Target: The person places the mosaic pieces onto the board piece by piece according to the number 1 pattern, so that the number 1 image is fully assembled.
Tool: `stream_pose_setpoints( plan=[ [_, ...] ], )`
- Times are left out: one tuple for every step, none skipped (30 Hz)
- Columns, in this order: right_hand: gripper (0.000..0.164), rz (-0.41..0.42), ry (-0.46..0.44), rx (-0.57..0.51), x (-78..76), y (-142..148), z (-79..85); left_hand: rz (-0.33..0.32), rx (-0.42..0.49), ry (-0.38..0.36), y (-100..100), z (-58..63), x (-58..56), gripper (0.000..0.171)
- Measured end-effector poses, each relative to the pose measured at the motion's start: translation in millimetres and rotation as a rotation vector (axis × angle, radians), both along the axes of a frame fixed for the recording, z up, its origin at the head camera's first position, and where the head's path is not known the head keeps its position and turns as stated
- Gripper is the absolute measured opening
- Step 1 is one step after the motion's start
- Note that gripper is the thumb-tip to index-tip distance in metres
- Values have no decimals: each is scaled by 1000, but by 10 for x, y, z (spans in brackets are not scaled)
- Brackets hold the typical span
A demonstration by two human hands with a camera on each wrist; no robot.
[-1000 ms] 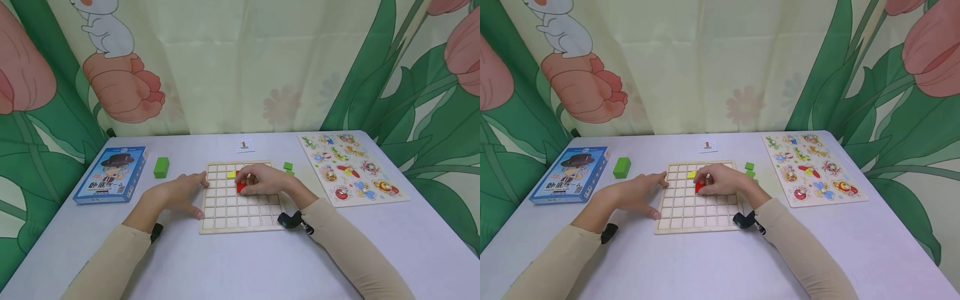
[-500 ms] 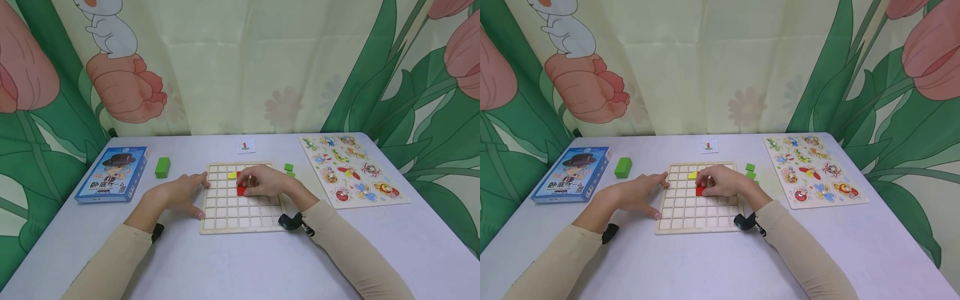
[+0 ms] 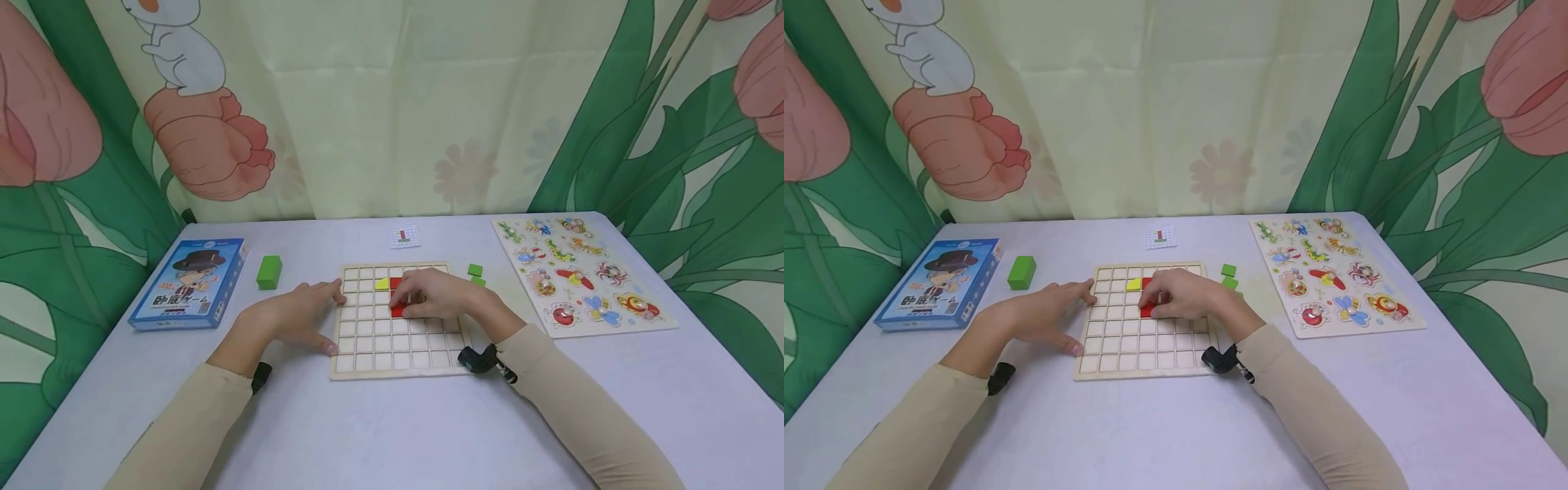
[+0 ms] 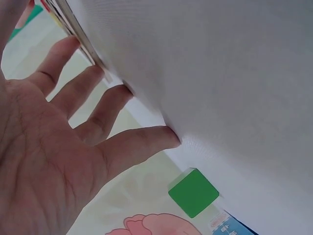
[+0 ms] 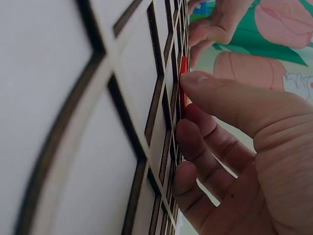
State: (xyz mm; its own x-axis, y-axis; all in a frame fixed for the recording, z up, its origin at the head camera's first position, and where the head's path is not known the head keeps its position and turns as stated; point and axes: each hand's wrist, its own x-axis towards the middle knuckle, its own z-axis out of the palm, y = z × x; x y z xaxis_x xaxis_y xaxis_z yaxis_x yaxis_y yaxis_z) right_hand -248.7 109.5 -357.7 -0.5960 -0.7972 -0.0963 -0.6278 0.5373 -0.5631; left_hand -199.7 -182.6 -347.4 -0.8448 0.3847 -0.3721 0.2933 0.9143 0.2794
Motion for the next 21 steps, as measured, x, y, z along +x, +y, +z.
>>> stream_pose_setpoints(
  plan=[
    [23, -4, -4, 2, 0, 7, 5, -2, 0, 1, 5, 4, -2, 101],
    [23, -3, -9, 0, -1, 18, 8, -2, 2, 0, 12, 8, -3, 101],
    [23, 0, -18, -4, -5, 30, 9, -4, 3, 0, 17, 14, -3, 101],
    [23, 3, -29, -10, -9, 43, 7, -1, 1, -5, 21, 16, -5, 101],
    [24, 6, -47, -21, -13, 56, 6, -1, 2, -7, 24, 23, -2, 101],
    [25, 7, -63, -32, -18, 72, 3, 0, 2, -9, 27, 27, 0, 101],
    [26, 7, -77, -43, -23, 88, 1, -3, 4, -8, 28, 29, 2, 101],
    [27, 8, -90, -56, -30, 106, -3, -2, 4, -8, 30, 30, 3, 101],
    [28, 6, -103, -67, -34, 124, -5, -3, 4, -6, 31, 29, 4, 100],
    [28, 2, -117, -81, -36, 141, -5, -3, 4, -5, 31, 29, 4, 99],
    [27, -2, -128, -94, -34, 158, -2, -5, 7, -2, 31, 31, 7, 98],
    [26, -8, -135, -102, -31, 172, 2, -4, 7, -2, 31, 30, 7, 98],
    [25, -13, -143, -111, -27, 185, 5, -2, 4, -2, 32, 31, 8, 97],
    [24, -19, -149, -124, -23, 197, 9, -2, 4, -1, 31, 31, 7, 97],
    [23, -23, -153, -141, -15, 205, 15, 0, 3, -1, 31, 31, 8, 97],
    [23, -25, -155, -158, -9, 213, 20, 1, 2, -1, 28, 30, 8, 97],
    [23, -28, -159, -174, -2, 220, 25, 5, -2, -2, 26, 30, 9, 98],
    [23, -27, -163, -191, 0, 226, 26, 8, -5, -3, 25, 30, 9, 98],
    [23, -23, -162, -209, 0, 236, 26, 8, -5, -3, 21, 27, 9, 98],
    [24, -21, -164, -224, 3, 248, 31, 8, -4, -5, 19, 25, 9, 98],
    [24, -18, -167, -235, 6, 262, 39, 9, -4, -6, 17, 23, 10, 98]
  ],
)
